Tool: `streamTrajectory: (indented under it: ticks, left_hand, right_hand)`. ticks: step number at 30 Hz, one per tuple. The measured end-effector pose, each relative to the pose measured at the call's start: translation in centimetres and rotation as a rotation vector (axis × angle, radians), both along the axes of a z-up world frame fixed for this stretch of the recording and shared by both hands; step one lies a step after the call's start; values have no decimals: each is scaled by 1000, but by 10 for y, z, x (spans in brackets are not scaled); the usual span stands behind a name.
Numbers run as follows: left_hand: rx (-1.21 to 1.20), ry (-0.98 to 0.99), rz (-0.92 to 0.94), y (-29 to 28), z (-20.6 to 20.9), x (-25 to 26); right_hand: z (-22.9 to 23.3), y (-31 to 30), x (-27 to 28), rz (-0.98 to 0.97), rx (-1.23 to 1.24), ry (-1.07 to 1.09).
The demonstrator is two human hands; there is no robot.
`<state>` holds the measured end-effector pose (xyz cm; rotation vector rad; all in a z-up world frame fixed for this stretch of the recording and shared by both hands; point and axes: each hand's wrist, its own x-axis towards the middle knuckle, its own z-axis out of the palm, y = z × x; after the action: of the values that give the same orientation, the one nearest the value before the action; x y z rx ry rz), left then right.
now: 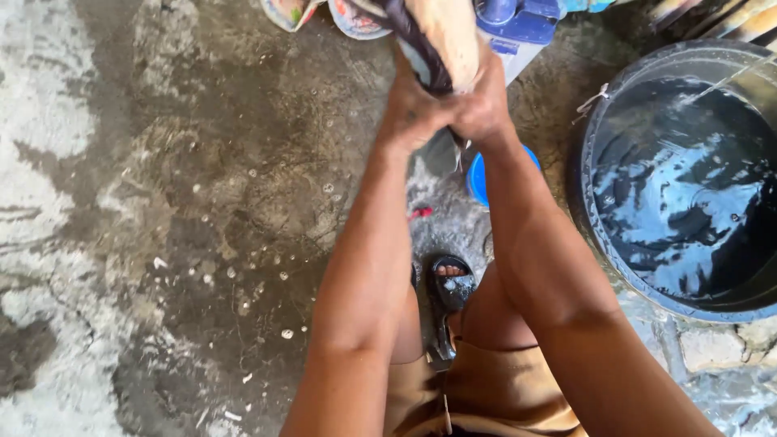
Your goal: Manually scrub, rinse, and wring out several small cloths or rugs using a bucket and brush.
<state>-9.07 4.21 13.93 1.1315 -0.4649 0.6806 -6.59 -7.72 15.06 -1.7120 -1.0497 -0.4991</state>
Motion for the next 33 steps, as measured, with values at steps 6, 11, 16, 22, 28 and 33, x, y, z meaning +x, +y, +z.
streamTrajectory:
  ticks: [6, 11, 16, 22, 28, 33]
  left_hand:
    - [-54, 203, -104, -3, -16, 8]
    - [49, 273, 274, -15, -7, 12]
    - [80, 245, 355, -12, -8, 5]
    - [-222, 214, 74, 3, 7, 4]
    - [-346, 166, 38, -5, 5, 3]
    - [-283, 150, 113, -11, 14, -9]
  right_hand:
    - [-21, -7, 6, 56, 123, 132]
    - [-36, -7, 4, 428, 442, 794]
    - [-61, -35, 23, 661, 511, 1020]
    - [-86, -50, 40, 427, 488, 1243]
    - [-104, -6, 25, 212, 570, 1820]
    - [-91, 38, 14, 942, 759, 1449]
